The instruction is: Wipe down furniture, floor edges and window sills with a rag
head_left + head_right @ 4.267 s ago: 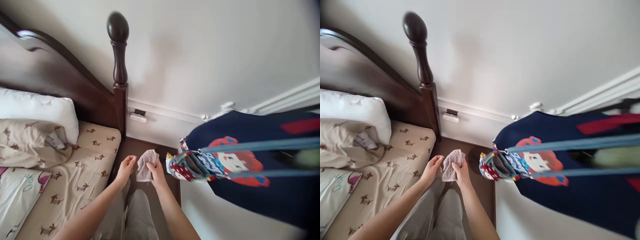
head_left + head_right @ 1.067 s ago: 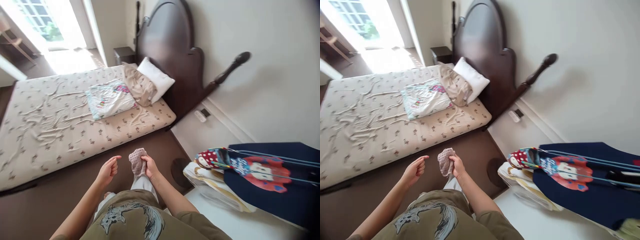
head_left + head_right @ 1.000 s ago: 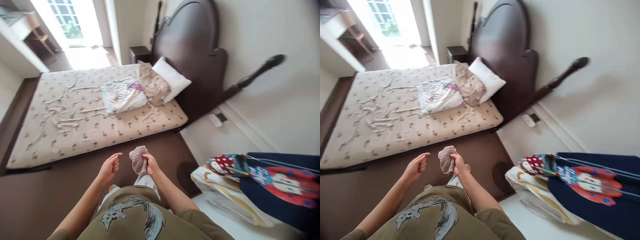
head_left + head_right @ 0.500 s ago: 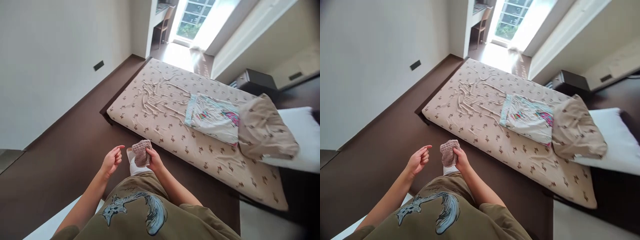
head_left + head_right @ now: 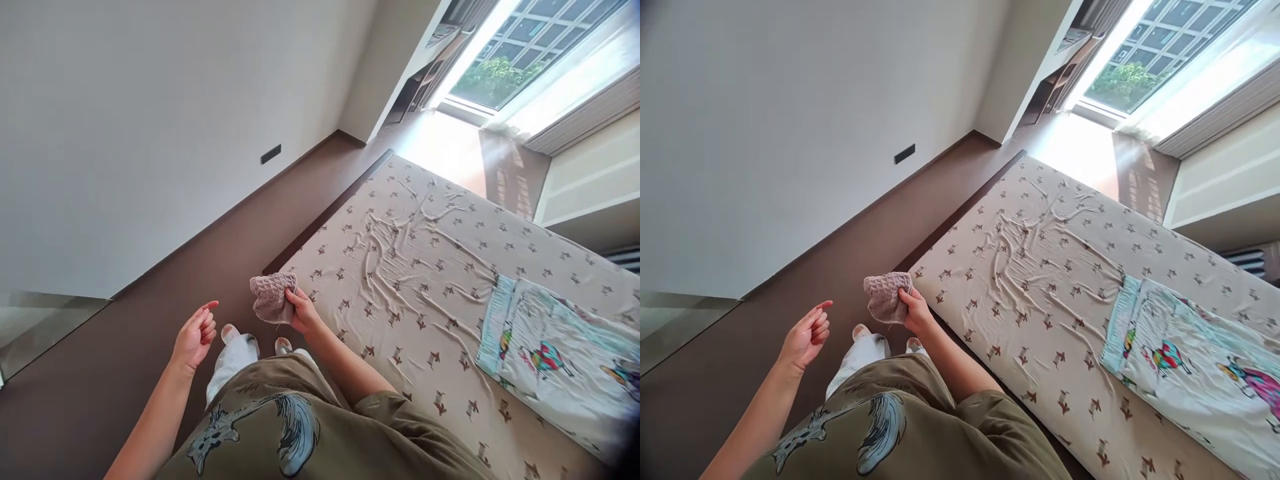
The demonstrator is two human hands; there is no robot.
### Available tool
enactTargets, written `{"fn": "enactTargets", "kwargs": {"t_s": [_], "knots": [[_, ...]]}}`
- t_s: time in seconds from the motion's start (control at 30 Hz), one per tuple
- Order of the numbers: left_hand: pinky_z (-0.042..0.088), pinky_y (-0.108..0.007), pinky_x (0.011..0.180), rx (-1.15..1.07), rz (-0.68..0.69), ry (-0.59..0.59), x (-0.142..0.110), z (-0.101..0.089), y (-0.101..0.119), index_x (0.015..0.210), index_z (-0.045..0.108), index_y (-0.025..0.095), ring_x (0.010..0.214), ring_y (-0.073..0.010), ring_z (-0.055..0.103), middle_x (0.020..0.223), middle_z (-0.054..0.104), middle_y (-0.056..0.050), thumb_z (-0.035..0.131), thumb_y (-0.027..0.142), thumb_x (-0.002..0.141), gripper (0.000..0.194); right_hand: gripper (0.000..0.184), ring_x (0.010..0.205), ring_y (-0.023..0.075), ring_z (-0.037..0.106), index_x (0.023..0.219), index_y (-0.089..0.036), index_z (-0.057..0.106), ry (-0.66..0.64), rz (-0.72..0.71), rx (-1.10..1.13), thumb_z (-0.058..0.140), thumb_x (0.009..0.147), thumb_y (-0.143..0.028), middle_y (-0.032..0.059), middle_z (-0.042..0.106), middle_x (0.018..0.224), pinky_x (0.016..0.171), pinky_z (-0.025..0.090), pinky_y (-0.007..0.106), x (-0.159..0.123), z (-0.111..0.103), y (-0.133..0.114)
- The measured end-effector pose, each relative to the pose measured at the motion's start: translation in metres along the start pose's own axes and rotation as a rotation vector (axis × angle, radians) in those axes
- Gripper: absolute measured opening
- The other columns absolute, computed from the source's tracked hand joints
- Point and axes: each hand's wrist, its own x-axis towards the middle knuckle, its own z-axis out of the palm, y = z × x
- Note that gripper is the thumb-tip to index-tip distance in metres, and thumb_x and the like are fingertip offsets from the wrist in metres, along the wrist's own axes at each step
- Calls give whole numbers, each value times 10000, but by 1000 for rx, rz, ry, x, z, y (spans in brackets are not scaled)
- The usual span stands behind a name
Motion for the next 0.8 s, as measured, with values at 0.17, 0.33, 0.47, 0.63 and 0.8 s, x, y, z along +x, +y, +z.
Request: {"fn": "enactTargets", "kwargs": {"t_s": [0.17, 0.33, 0.47, 0.63, 0.8], "knots": [[120, -158, 396, 89, -51, -143, 112, 19, 72, 980, 657, 92, 424, -18, 164, 531, 239, 116, 782, 306, 706, 370, 301, 849, 230, 715, 873, -215, 654, -25, -9, -4, 831, 648, -307, 9, 725, 755, 805, 584, 395, 107, 60, -9], [92, -182, 419, 341, -138, -391, 215, 71, 160, 1006, 648, 102, 447, -29, 149, 529, 245, 120, 826, 510, 641, 576, 363, 806, 219, 708, 855, -216, 677, 78, -148, 103, 871, 604, -392, 19, 743, 787, 783, 577, 370, 197, 113, -16], [68, -206, 431, 521, -229, -643, 296, 152, 207, 885, 633, 118, 450, -25, 125, 523, 234, 121, 831, 633, 563, 639, 389, 727, 187, 686, 839, -196, 715, 139, -201, 87, 896, 575, -417, 23, 743, 772, 751, 556, 326, 266, 124, -57], [123, -207, 438, 662, -47, -724, 403, 278, 233, 728, 591, 151, 453, -30, 210, 552, 377, 76, 862, 542, 562, 504, 358, 746, 154, 662, 871, -176, 740, 203, -317, -40, 882, 605, -368, 27, 746, 832, 749, 516, 271, 373, 96, -159], [291, -197, 515, 797, 154, -701, 493, 416, 285, 643, 607, 153, 569, -92, 416, 585, 508, 21, 863, 503, 553, 443, 652, 755, 133, 628, 1173, -215, 652, 105, -309, -346, 902, 581, -321, 6, 727, 880, 684, 479, 231, 478, 86, -309]]}}
